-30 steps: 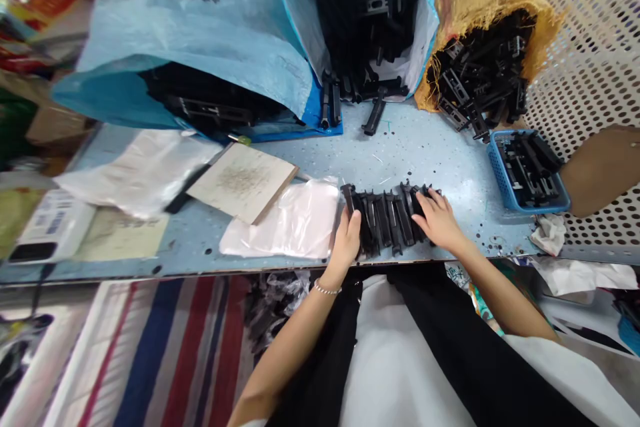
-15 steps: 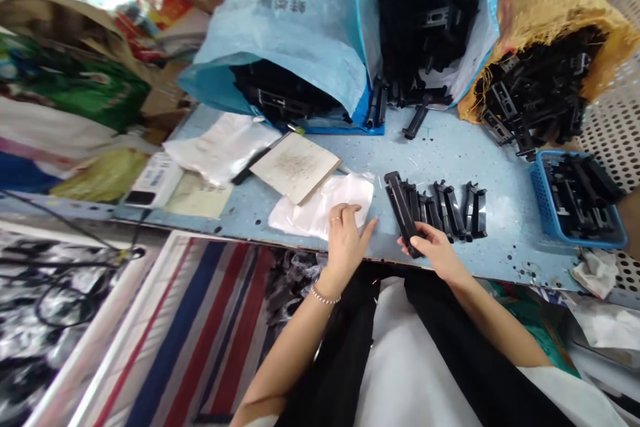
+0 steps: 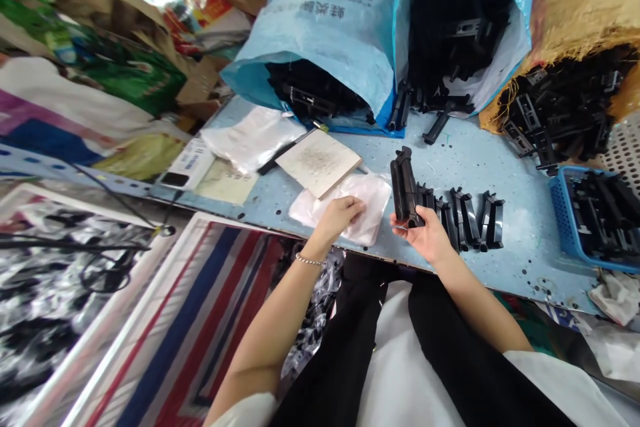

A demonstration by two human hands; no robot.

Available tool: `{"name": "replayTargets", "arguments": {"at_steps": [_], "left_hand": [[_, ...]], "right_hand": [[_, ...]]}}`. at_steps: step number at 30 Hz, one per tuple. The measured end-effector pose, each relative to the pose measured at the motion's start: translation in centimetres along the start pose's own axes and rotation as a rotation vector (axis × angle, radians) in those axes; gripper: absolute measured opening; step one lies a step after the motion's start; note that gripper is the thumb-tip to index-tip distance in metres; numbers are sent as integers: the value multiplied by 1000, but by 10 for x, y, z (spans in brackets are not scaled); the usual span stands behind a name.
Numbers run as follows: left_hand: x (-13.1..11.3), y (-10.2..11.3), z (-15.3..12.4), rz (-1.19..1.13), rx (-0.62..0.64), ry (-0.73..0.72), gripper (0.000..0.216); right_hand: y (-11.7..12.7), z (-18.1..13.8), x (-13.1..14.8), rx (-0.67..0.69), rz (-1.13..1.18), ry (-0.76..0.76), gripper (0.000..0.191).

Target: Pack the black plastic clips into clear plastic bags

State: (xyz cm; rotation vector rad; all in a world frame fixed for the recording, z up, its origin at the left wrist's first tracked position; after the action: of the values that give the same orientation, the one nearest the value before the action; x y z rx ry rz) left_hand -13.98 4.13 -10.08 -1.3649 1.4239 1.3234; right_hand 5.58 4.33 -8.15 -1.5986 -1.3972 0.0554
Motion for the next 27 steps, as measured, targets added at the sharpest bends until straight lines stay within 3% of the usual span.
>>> {"name": "replayTargets", "arguments": {"at_steps": [6, 13, 19, 21, 23, 25, 27], "left_hand": [[-5, 0, -1, 202, -68, -72, 11], [6, 2, 1, -85, -115, -36, 33], [8, 6, 4, 26, -127, -55, 26], [-4, 13, 0, 114, -122, -131, 17], [-30, 24, -10, 303, -113, -318, 3], [-57, 29, -23, 563, -77, -515, 19], [-70, 29, -32, 802, -20, -609, 29]], "right_hand": [[-24, 23, 8, 64, 75, 10, 30], [-33, 36, 0, 81, 156, -72, 28], [-41, 38, 3, 132, 237, -31, 29], [-36, 48, -1, 75, 255, -9, 28], [-25, 57, -4, -19, 241, 19, 25], [-15, 58, -4, -84, 218, 53, 22], [-8, 47, -2, -84, 191, 61, 22]]}}
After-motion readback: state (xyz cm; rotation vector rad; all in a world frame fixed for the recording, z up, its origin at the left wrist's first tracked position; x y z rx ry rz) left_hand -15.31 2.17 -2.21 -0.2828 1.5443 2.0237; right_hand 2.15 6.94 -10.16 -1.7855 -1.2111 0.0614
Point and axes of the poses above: each hand's wrist, its own z-axis towards the middle knuckle, its own y-axis out of the back of the hand, x = y × z, the point moved 8 cm from there along z, towards the middle knuckle, and after that the axes turned 10 degrees about -y, right-handed, at the moved point
